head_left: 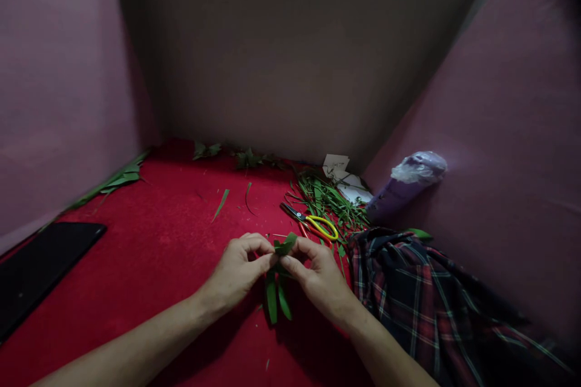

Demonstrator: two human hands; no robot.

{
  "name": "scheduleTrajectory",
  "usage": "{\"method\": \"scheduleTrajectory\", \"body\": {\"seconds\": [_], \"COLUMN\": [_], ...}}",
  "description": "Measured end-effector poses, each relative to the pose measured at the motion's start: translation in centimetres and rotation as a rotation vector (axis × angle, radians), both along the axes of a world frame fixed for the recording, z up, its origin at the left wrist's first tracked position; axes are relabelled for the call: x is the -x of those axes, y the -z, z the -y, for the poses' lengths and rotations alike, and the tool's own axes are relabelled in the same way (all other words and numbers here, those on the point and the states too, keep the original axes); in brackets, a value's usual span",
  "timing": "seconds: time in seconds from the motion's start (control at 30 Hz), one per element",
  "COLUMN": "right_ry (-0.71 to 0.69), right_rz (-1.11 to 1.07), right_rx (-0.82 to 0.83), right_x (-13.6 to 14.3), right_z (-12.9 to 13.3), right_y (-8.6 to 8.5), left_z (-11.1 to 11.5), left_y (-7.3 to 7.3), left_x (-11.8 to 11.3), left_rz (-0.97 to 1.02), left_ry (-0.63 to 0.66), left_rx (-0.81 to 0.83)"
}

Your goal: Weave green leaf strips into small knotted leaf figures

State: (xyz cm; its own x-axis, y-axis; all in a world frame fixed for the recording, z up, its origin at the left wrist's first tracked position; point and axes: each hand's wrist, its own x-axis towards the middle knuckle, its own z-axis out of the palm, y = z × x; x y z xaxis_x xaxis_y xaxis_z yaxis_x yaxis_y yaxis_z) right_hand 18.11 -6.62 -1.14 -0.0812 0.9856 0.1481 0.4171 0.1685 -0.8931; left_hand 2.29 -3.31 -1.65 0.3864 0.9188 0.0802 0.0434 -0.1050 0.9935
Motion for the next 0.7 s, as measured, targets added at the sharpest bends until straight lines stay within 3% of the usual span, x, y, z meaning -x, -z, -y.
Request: {"method": "scheduleTrajectory", "body": {"seconds": [0.23,0.7], "right_ry": [0.077,0.034], "right_rz": [0.038,-0.018], "right_rx": [0.056,0.07], "right_x": [-0.04,0.26], "right_z": [-0.02,0.25], "right_y": [0.0,0.16], "left_z": [0.18,0.26], "left_y": [-0.42,-0.3], "left_x": [-0.04,-0.33], "left_rz": [0.092,0.142], "left_ry": [-0.023,-0.037], "left_rx": [0.2,0.259]}}
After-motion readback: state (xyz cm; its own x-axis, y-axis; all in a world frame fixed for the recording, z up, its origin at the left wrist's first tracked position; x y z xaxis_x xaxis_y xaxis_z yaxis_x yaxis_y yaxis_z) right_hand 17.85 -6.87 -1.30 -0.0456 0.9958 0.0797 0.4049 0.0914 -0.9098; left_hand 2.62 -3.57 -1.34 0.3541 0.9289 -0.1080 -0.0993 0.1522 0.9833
